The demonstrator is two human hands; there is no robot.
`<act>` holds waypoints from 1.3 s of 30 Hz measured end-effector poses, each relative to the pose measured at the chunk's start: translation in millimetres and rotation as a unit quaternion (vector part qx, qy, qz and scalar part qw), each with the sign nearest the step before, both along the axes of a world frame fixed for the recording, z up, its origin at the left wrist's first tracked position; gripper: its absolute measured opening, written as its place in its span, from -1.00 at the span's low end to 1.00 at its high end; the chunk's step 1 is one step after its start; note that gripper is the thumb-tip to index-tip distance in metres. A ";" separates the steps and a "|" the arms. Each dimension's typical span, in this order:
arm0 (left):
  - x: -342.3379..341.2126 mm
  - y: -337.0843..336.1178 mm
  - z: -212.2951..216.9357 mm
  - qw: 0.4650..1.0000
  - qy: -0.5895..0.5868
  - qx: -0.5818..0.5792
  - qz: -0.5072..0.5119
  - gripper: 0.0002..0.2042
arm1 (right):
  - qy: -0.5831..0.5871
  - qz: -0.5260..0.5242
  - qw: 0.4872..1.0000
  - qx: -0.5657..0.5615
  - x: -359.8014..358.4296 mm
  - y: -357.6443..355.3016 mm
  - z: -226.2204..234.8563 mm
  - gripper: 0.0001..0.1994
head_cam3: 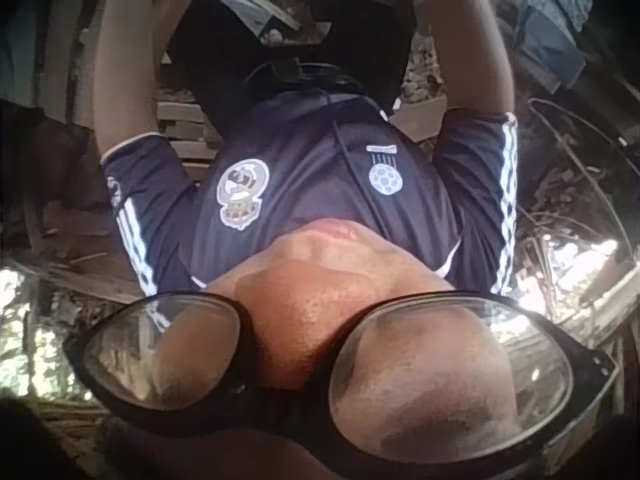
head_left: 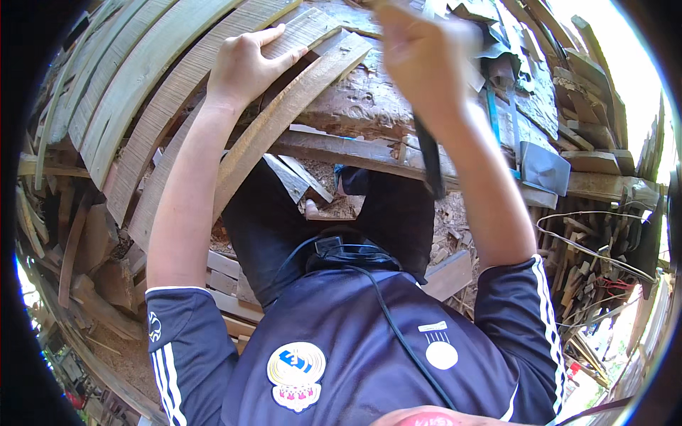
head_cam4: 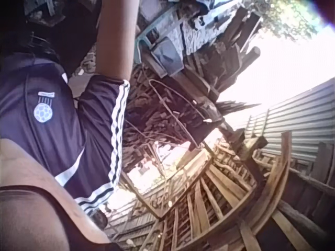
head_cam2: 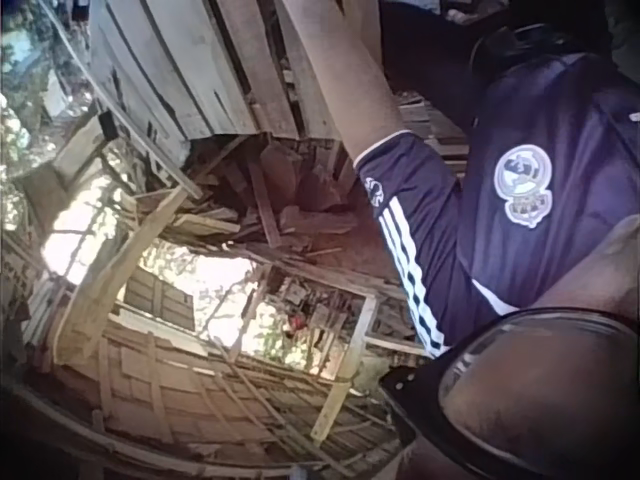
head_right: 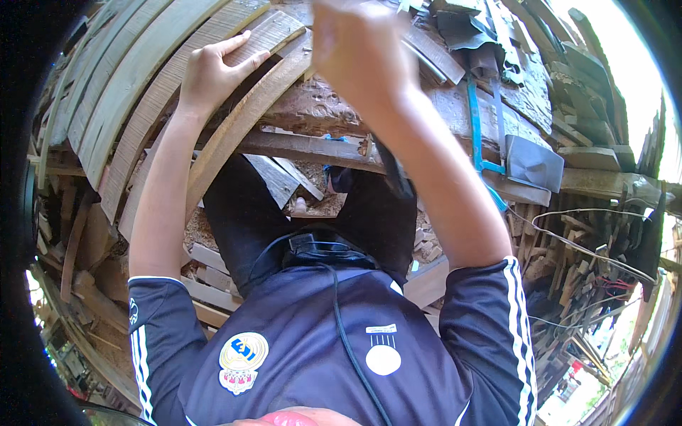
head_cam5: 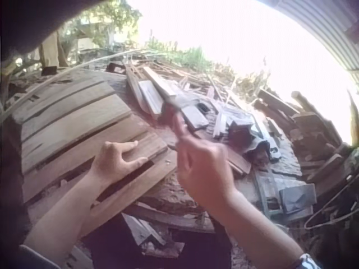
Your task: The recorder is assembling a wooden structure by nailing thin wood slats onto a frame using a hammer and nails in a woodworking shop.
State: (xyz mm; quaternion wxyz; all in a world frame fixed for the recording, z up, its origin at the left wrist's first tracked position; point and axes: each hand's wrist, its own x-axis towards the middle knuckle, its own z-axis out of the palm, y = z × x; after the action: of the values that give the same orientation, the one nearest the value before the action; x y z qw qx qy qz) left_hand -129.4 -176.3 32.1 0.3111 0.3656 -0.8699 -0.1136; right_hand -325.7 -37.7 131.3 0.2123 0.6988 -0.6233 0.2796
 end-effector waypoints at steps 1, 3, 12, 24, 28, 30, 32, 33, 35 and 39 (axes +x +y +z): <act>-9.7 -0.1 -0.1 1.000 0.006 -0.002 -0.011 -0.40 | -0.032 0.026 0.998 0.040 -11.1 -7.2 -27.8 -0.81; -3.8 -3.3 -7.3 0.999 -0.005 0.034 -0.007 -0.39 | -0.112 0.063 0.989 0.075 -7.5 -16.2 -36.4 -0.68; -2.4 -6.8 -11.3 1.000 0.023 0.001 -0.020 -0.40 | -0.136 0.077 0.988 0.020 -12.6 -19.5 -51.1 -0.82; -3.8 0.1 0.5 1.000 0.011 0.021 -0.016 -0.44 | -0.229 0.010 0.965 0.123 -7.6 13.0 -20.3 -0.53; -3.4 5.0 9.2 1.000 0.011 0.011 -0.027 -0.44 | -0.299 -0.042 0.951 0.061 -23.7 67.4 -9.9 -0.54; -3.0 4.0 8.8 0.999 0.001 0.002 -0.037 -0.50 | -0.470 -0.076 0.876 0.077 -42.8 94.7 -31.3 -0.54; -11.6 4.8 10.6 0.994 -0.018 -0.099 -0.038 -0.55 | -0.552 -0.049 0.831 0.048 -62.3 119.7 -57.7 -0.53; -21.9 11.4 13.6 0.990 -0.020 -0.134 -0.042 -0.62 | -0.618 -0.023 0.785 0.018 -68.5 130.3 -68.7 -0.52; -56.2 30.2 22.2 0.987 -0.022 -0.142 -0.075 -0.66 | -0.691 -0.002 0.722 -0.029 -80.7 143.9 -89.2 -0.50; -118.3 62.4 27.2 0.979 -0.082 -0.102 -0.159 -0.76 | -0.718 -0.035 0.690 -0.079 -83.8 152.6 -104.0 -0.50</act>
State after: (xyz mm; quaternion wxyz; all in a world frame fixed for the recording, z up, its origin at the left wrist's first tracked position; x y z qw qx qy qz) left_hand -247.7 -114.0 59.3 0.2530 0.1972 -0.9463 -0.0416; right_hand -409.5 114.9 27.3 -0.2358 0.2431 -0.5851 0.7369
